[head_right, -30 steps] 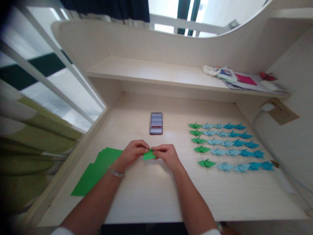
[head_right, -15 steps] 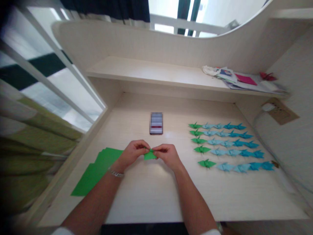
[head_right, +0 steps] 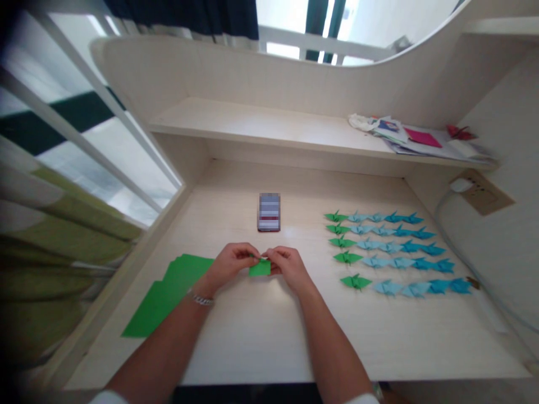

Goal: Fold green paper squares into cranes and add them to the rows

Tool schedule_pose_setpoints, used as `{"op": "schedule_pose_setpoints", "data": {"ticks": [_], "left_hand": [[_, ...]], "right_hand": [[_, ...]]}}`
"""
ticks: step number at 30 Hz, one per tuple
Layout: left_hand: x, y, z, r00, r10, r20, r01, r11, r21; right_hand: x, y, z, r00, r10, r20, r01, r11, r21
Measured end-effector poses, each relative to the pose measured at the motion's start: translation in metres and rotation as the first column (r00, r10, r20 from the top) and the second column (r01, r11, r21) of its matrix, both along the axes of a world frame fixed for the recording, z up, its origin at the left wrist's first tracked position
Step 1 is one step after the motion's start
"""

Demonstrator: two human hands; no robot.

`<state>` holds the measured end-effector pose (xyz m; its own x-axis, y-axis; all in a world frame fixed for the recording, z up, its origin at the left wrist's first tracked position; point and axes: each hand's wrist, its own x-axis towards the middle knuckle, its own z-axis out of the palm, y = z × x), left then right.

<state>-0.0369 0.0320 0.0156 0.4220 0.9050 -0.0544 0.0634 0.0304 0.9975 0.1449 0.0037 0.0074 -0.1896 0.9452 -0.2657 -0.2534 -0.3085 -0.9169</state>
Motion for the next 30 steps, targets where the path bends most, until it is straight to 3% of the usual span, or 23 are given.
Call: {"op": "schedule_pose_setpoints", "data": {"ticks": [14,23,30], "left_hand": [[0.003,0.001,-0.006,0.997,0.079,0.022,-0.077,0.993,-0.089],[0.010,-0.001,-0.008,0.978,0.138,0.155,-0.105,0.973,-0.204],[0.012,-0.002,-0.011,0.984,0.178,0.006,-0.177,0.982,-0.068]], "right_hand": [[0.001,0.003,-0.004,0.987,-0.023,0.157,0.011,0.997,0.076],[0.003,0.004,-0.005,0.986,-0.045,0.163,0.033,0.996,0.078],[0.000,0.004,-0.007,0.959,-0.060,0.278,0.002,0.979,0.203]]}}
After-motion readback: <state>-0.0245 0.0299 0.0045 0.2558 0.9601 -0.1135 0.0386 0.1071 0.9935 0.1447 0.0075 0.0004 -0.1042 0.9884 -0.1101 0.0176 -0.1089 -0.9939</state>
